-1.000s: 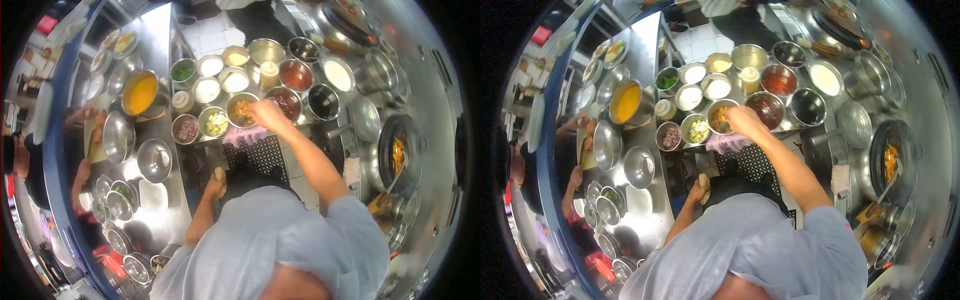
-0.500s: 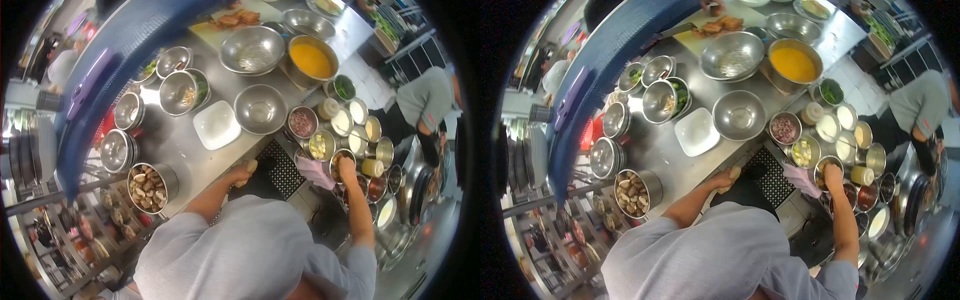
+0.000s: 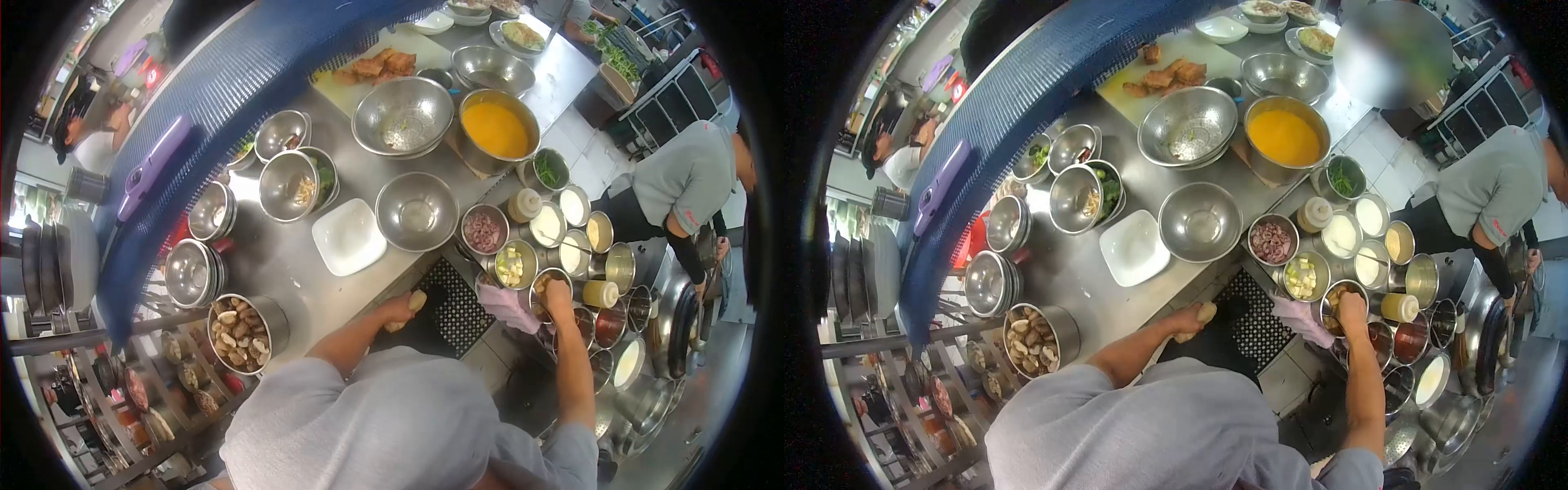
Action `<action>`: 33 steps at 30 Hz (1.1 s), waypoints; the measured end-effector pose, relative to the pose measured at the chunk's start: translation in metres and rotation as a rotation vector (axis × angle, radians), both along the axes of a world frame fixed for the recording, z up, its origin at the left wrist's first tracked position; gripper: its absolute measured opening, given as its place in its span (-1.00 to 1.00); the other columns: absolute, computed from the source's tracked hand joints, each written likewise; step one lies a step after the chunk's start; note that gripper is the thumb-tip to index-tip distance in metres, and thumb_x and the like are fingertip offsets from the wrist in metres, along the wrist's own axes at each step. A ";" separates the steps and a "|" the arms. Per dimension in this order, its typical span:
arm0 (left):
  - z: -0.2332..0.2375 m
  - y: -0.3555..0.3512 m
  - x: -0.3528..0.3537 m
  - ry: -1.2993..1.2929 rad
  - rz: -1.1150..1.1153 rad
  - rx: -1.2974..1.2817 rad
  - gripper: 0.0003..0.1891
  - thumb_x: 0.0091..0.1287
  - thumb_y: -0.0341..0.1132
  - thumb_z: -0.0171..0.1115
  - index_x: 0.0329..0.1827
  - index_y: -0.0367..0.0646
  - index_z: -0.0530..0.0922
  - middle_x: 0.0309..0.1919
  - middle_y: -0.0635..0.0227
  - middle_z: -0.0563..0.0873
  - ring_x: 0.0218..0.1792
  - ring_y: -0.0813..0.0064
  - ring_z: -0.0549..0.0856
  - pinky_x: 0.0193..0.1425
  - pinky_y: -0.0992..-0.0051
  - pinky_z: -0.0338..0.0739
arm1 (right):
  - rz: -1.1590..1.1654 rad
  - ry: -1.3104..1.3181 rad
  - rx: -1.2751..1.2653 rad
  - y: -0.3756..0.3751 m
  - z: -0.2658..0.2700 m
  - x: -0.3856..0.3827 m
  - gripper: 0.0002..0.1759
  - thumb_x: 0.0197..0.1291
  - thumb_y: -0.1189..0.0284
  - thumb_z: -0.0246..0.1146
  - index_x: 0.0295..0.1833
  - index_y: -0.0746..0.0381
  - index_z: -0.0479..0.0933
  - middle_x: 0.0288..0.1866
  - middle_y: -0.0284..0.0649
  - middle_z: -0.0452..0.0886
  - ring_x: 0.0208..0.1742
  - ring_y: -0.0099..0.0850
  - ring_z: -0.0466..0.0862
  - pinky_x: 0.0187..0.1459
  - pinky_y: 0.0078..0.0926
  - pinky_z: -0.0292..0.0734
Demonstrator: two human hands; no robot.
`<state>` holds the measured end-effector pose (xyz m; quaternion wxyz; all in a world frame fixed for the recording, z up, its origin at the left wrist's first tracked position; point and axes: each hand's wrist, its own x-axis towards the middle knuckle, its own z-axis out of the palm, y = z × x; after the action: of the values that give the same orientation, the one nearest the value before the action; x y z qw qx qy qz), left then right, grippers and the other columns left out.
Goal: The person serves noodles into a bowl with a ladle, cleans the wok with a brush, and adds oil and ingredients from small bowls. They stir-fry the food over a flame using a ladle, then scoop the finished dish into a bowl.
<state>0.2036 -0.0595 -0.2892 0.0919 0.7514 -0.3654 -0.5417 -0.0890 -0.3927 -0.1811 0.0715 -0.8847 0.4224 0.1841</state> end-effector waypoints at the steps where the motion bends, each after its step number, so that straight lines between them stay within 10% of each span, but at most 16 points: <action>1: -0.001 0.000 0.000 0.021 0.016 0.011 -0.35 0.14 -0.17 0.34 0.27 -0.15 0.31 0.02 -0.06 0.66 0.05 -0.05 0.65 0.10 0.11 0.51 | -0.034 0.025 0.006 -0.004 -0.007 -0.002 -0.87 0.03 0.59 0.23 -0.30 0.36 0.66 -0.28 0.19 0.67 -0.20 0.08 0.71 -0.11 -0.10 0.63; 10: -0.033 -0.011 -0.007 0.038 -0.118 -0.053 -0.28 0.13 -0.19 0.34 0.35 -0.18 0.25 0.05 -0.09 0.64 0.08 -0.03 0.64 0.15 0.10 0.49 | -0.145 -0.122 0.003 0.008 0.014 0.002 -0.84 0.03 0.55 0.24 -0.25 0.36 0.63 -0.29 0.27 0.64 -0.22 0.12 0.69 -0.12 -0.04 0.61; 13: -0.014 -0.021 -0.017 0.026 -0.184 -0.119 -0.34 0.13 -0.14 0.31 0.28 -0.23 0.37 0.04 -0.10 0.64 0.10 0.00 0.64 0.15 0.19 0.51 | -0.329 -0.542 0.005 0.027 0.062 0.000 -0.69 0.10 0.28 0.29 -0.17 0.31 0.61 -0.21 0.15 0.64 -0.14 0.10 0.65 -0.09 -0.05 0.55; 18: 0.118 -0.080 -0.064 0.290 -0.411 0.057 -0.32 0.17 -0.19 0.28 0.36 -0.23 0.31 0.09 0.05 0.61 0.11 0.25 0.61 0.16 0.34 0.49 | -0.987 -1.330 0.514 0.079 0.153 -0.089 -0.74 0.23 0.36 0.31 -0.10 0.34 0.61 -0.41 -0.29 0.66 -0.51 -0.60 0.57 -0.54 -0.63 0.42; 24: 0.144 -0.098 -0.184 0.864 -0.607 0.100 -0.39 0.27 -0.24 0.24 0.38 -0.20 0.31 0.14 0.11 0.58 0.15 0.26 0.57 0.12 0.27 0.54 | -1.138 -1.681 -0.154 0.227 0.265 -0.269 -0.82 0.25 0.45 0.27 -0.12 0.35 0.57 -0.36 -0.34 0.63 -0.49 -0.63 0.57 -0.50 -0.66 0.44; 26: 0.176 -0.101 -0.246 0.957 -0.601 0.209 -0.30 0.25 -0.14 0.30 0.41 -0.23 0.28 0.16 0.09 0.56 0.06 0.18 0.61 0.10 0.16 0.58 | -1.159 -1.598 -0.540 0.278 0.277 -0.330 -0.79 0.21 0.48 0.27 -0.09 0.36 0.57 -0.31 -0.24 0.67 -0.42 -0.51 0.63 -0.39 -0.55 0.52; 30: 0.197 -0.107 -0.377 1.236 -0.521 0.593 -0.24 0.29 0.12 0.23 0.42 -0.18 0.26 0.12 0.02 0.57 -0.09 0.13 0.66 -0.11 0.07 0.66 | -1.368 -0.475 -0.976 0.370 0.256 -0.449 -0.61 0.22 0.47 0.15 0.17 0.33 0.47 -0.16 0.03 0.69 -0.16 0.00 0.70 -0.10 -0.13 0.57; 33: 0.237 -0.097 -0.500 1.261 -0.604 0.515 -0.29 0.36 0.30 -0.01 0.38 -0.03 0.30 0.10 0.10 0.58 -0.11 0.17 0.66 -0.14 0.12 0.64 | -1.893 -0.368 -0.616 0.429 0.253 -0.442 -0.20 0.22 0.23 0.19 0.49 0.30 0.09 -0.13 0.21 0.64 -0.08 0.13 0.66 0.01 -0.08 0.56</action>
<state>-0.2961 -0.1568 -0.0525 -0.0479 0.1624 -0.2954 -0.9402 -0.5305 0.0360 0.0718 0.0207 -0.1808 0.9619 -0.2042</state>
